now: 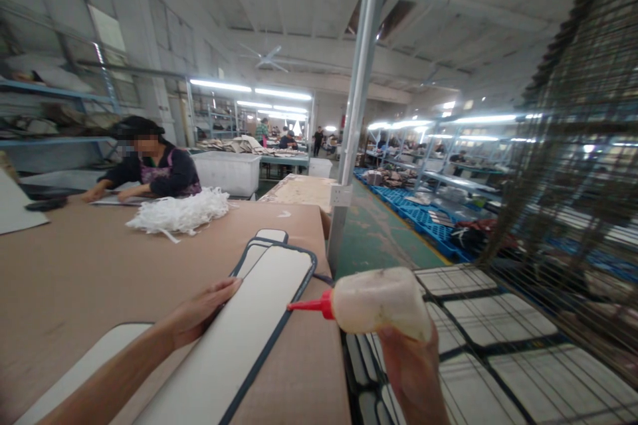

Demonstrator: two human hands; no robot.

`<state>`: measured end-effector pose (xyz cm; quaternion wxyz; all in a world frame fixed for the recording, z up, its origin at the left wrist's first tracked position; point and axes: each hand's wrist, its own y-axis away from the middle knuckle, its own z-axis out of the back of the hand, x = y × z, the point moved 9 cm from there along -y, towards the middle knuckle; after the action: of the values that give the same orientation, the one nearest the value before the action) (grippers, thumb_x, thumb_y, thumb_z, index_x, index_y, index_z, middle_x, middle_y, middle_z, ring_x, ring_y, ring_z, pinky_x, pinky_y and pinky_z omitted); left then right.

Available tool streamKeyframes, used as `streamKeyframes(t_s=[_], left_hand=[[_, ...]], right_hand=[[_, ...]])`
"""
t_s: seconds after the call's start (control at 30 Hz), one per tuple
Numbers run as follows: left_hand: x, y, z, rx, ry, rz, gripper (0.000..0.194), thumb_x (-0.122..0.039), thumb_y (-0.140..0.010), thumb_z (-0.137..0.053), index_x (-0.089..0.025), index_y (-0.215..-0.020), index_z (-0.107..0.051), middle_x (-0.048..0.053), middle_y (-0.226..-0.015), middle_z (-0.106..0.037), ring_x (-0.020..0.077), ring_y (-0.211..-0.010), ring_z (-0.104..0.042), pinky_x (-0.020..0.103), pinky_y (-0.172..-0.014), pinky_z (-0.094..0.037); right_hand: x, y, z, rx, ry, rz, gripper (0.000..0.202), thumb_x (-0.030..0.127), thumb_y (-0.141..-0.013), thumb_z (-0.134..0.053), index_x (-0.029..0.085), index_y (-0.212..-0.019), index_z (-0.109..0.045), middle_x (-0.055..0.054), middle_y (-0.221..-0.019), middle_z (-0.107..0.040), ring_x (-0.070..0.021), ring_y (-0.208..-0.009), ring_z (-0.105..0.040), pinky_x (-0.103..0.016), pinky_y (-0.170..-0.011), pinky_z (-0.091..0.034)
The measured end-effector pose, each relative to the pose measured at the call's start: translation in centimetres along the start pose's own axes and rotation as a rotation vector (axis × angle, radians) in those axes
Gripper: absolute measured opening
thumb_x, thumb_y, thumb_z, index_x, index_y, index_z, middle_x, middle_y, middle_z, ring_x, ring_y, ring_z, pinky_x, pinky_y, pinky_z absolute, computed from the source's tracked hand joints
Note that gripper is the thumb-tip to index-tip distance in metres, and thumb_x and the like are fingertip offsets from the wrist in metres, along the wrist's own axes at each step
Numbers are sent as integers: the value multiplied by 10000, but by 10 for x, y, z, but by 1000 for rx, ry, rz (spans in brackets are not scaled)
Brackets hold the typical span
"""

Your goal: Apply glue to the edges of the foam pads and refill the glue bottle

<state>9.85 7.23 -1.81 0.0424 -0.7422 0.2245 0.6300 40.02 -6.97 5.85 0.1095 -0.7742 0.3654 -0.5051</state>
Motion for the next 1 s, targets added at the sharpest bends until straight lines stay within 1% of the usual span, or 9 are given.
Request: streamKeyframes(t_s=[0.1, 0.2, 0.33, 0.47, 0.6, 0.77, 0.83, 0.93, 1.0], left_hand=[[-1, -2, 3, -5, 7, -16, 518, -565, -486, -798, -174, -702, -536, -26, -583, -633, 105, -520, -542, 193, -481, -406], [-2, -3, 3, -6, 8, -21, 529, -566, -477, -802, -167, -721, -555, -23, -587, -636, 105, -520, -546, 196, -486, -411], [-3, -6, 4, -13, 15, -20, 539, -570, -460, -805, -170, -708, -542, -22, -583, -634, 108, -517, -551, 196, -477, -408], [-5, -11, 5, -14, 20, -23, 544, -571, -450, -806, -172, -705, -536, -27, -569, -623, 104, -501, -544, 197, -471, -407], [-6, -14, 4, -13, 23, -24, 543, -563, -445, -805, -174, -704, -528, -32, -554, -609, 111, -497, -547, 201, -464, -402], [-9, -19, 4, -17, 32, -38, 483, -516, -486, -799, -181, -680, -512, -41, -527, -586, 115, -485, -544, 211, -467, -407], [-10, -22, 4, -19, 36, -46, 442, -490, -520, -789, -178, -670, -513, -36, -523, -586, 112, -470, -535, 214, -463, -404], [-12, -27, 4, -26, 41, -55, 401, -462, -553, -779, -180, -658, -514, -37, -511, -578, 117, -457, -534, 226, -464, -411], [-13, -30, 4, -31, 43, -61, 393, -452, -552, -783, -180, -653, -518, -36, -509, -579, 122, -458, -537, 231, -467, -416]], right_hand=[[-2, 1, -3, 11, -2, -20, 389, 219, -642, -765, 245, -1024, -698, -90, -904, -745, -310, -856, -692, -508, -805, -545], [-6, 3, -2, 8, 1, -41, 454, 215, -631, -767, 252, -1074, -678, -86, -875, -747, -314, -869, -690, -508, -800, -549], [-9, 6, -6, 21, 15, -62, 427, 255, -643, -759, 258, -1063, -685, -80, -879, -747, -306, -866, -691, -503, -843, -530], [-7, 11, -15, -9, 27, -90, 387, 282, -647, -758, 247, -1028, -698, -92, -938, -737, -321, -954, -661, -511, -875, -510], [-4, 17, -22, -69, -14, -137, 399, 260, -630, -776, 245, -1021, -700, -99, -956, -734, -320, -987, -645, -507, -853, -523], [-5, 22, -29, -67, -28, -176, 429, 269, -611, -785, 232, -1030, -695, -109, -946, -735, -327, -985, -646, -510, -841, -527], [-6, 24, -28, -69, -10, -184, 436, 271, -606, -785, 221, -1029, -695, -121, -932, -736, -339, -985, -644, -524, -829, -530], [-10, 25, -20, -72, 2, -186, 421, 268, -633, -763, 225, -1045, -688, -121, -936, -735, -335, -965, -652, -527, -814, -538], [-14, 24, -15, -36, 1, -184, 416, 244, -647, -749, 234, -1058, -682, -113, -928, -738, -326, -923, -668, -519, -791, -552]])
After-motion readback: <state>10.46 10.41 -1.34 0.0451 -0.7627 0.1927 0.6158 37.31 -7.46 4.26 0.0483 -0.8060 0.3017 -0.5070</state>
